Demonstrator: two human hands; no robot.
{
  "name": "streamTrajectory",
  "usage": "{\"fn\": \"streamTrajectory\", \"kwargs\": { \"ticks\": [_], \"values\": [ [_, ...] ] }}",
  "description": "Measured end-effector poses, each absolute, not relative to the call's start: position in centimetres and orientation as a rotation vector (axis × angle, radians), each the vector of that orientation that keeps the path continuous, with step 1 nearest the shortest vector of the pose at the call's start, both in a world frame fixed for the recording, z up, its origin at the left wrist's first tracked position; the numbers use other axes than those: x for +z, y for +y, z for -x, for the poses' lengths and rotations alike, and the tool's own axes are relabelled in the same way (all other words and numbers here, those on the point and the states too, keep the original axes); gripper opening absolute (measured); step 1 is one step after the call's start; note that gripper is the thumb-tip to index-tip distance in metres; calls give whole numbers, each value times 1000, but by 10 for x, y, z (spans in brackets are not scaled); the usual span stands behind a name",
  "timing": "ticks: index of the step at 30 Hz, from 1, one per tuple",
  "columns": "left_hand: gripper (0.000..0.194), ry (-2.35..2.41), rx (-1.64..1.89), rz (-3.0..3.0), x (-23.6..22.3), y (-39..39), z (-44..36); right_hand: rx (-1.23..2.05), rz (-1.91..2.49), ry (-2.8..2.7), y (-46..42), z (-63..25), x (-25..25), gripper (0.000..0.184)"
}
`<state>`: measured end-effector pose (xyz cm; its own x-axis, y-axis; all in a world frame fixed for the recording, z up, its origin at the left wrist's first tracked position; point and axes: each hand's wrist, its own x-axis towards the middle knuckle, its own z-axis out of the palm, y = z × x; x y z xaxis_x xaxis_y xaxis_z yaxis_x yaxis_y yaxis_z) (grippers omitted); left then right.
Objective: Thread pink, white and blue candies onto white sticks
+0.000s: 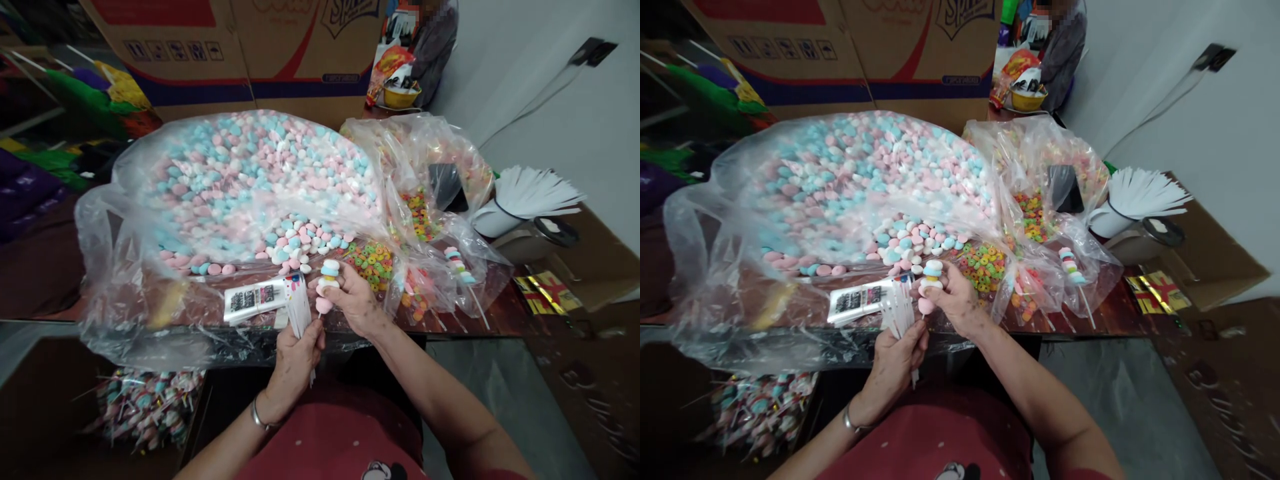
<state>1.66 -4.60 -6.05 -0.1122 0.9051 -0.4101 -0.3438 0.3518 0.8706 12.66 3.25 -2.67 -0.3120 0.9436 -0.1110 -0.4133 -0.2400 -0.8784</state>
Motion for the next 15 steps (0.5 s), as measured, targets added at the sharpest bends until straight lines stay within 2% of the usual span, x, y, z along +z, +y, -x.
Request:
{"fn": "streamTrajectory", "kwargs": {
  "ticks": [5,10,15],
  "values": [
    [40,1221,1227,-607,-55,-41,-14,1713,752,-959,32,-133,-22,65],
    [40,1168,1175,-661,-52,-40,-10,1510,849,-926,44,-148,-19,55],
    [45,1170,1124,-634,-46,-43,-11,1259,979,-1353,46,-163,-16,37]
  ]
}}
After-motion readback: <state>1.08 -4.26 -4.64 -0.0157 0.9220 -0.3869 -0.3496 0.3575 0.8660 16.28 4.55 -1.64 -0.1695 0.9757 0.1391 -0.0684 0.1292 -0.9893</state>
